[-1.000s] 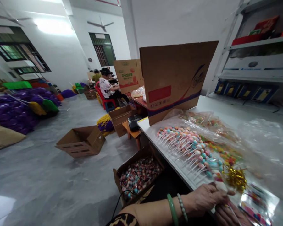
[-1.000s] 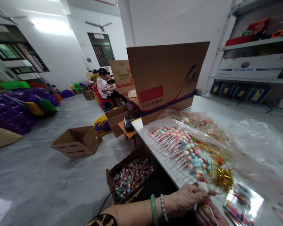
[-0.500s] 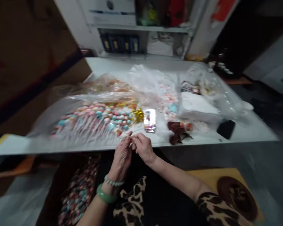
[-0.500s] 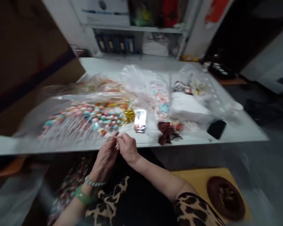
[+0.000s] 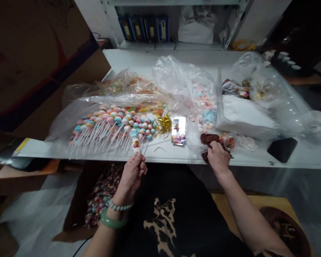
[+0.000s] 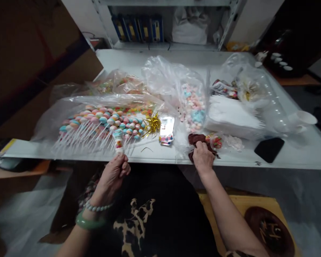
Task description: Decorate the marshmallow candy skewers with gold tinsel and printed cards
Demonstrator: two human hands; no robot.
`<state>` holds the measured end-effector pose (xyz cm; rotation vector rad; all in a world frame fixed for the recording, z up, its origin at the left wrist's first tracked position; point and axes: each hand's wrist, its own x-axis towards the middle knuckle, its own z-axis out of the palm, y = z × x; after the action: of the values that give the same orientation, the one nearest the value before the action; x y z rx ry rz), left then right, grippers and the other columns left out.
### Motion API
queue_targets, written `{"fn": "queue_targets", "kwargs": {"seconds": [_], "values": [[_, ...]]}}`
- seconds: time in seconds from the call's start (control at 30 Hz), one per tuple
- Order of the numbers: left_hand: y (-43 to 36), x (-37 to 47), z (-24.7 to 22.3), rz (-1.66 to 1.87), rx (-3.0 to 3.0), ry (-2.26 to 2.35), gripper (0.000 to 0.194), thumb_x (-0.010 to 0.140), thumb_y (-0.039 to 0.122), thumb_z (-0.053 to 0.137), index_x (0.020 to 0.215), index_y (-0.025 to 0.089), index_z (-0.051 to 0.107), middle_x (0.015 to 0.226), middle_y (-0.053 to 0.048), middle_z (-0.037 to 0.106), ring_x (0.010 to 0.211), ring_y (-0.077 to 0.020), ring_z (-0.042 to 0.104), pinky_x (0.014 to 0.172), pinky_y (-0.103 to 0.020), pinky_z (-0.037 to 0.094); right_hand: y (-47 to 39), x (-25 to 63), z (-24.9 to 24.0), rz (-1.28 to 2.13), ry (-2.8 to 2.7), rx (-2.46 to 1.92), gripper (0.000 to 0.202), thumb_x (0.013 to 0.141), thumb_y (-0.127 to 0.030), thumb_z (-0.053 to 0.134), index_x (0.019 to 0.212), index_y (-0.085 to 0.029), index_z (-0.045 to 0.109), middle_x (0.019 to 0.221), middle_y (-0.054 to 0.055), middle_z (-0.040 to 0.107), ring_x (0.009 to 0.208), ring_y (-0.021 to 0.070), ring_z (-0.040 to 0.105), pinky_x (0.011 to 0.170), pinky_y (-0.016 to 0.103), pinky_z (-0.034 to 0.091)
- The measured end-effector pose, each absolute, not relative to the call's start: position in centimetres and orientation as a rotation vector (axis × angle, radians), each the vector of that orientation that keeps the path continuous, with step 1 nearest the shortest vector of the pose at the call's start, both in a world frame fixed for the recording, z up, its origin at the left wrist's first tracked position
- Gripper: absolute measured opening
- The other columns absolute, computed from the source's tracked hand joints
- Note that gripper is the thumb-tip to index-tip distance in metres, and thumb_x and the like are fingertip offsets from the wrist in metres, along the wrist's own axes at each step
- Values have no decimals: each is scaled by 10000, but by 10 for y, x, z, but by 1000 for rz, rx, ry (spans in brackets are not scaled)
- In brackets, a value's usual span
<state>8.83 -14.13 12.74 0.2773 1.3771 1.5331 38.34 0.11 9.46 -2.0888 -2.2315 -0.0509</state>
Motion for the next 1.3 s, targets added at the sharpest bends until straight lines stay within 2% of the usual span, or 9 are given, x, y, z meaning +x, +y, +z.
{"fn": "queue_targets", "kwargs": {"seconds": [0.13,0.27,0.37,0.53,0.73,0.9,1.0,1.23,1.3], "values": [[-158,74,119,1522,247,1537,396,627,488,795,703,122,665,417,49,456,331,-27,289,355,-181,159,6,373,120,-27,-2447,-2119,176,903,-169,475,887,-162,650,747,88,639,669,186,542,577,290,245],[-164,76,112,1523,223,1550,423,626,510,788,694,114,653,437,58,433,375,-22,296,375,-169,150,-17,308,136,-222,-2559,-1682,256,884,-84,441,1046,-133,634,860,143,644,793,239,544,635,328,293],[-163,83,110,1512,237,1501,405,670,509,751,690,128,618,459,73,405,395,-20,285,385,-160,168,-32,244,112,76,-2709,-1244,163,910,-169,476,919,-178,638,937,112,635,864,228,534,719,323,344],[-161,84,106,1499,143,1408,363,664,473,718,663,143,566,450,93,354,386,-21,227,380,-162,138,-28,204,67,327,-2614,-1286,170,912,-166,463,808,-176,597,909,97,614,882,222,527,787,315,361],[-148,92,95,1489,183,1494,357,727,457,660,618,154,507,456,90,327,401,-27,236,396,-175,140,-55,208,91,644,-2383,-1052,160,945,-189,410,915,-204,567,797,23,631,722,177,551,678,274,376],[-135,108,94,1419,328,1312,408,736,496,697,682,169,459,528,98,310,440,-26,236,425,-172,179,-70,200,99,261,-2402,-845,199,890,-148,447,740,-192,570,699,51,616,685,201,526,671,321,344],[-130,113,95,1421,344,1291,454,734,512,707,662,181,404,538,96,312,451,-28,244,429,-172,188,-67,206,91,214,-2394,-850,210,871,-137,458,704,-192,573,653,45,599,648,201,511,650,329,336],[-126,115,95,1461,422,1401,466,739,556,686,660,171,435,570,73,357,500,-45,313,467,-180,252,-67,209,87,833,-2127,-901,186,874,-169,444,813,-204,617,778,42,659,756,181,584,737,294,421],[-125,116,95,1498,403,1431,466,734,545,691,633,172,430,545,73,358,487,-46,304,457,-184,248,-67,205,88,1065,-1955,-1029,107,847,-217,497,802,-208,594,735,17,632,705,166,570,699,287,430]]}}
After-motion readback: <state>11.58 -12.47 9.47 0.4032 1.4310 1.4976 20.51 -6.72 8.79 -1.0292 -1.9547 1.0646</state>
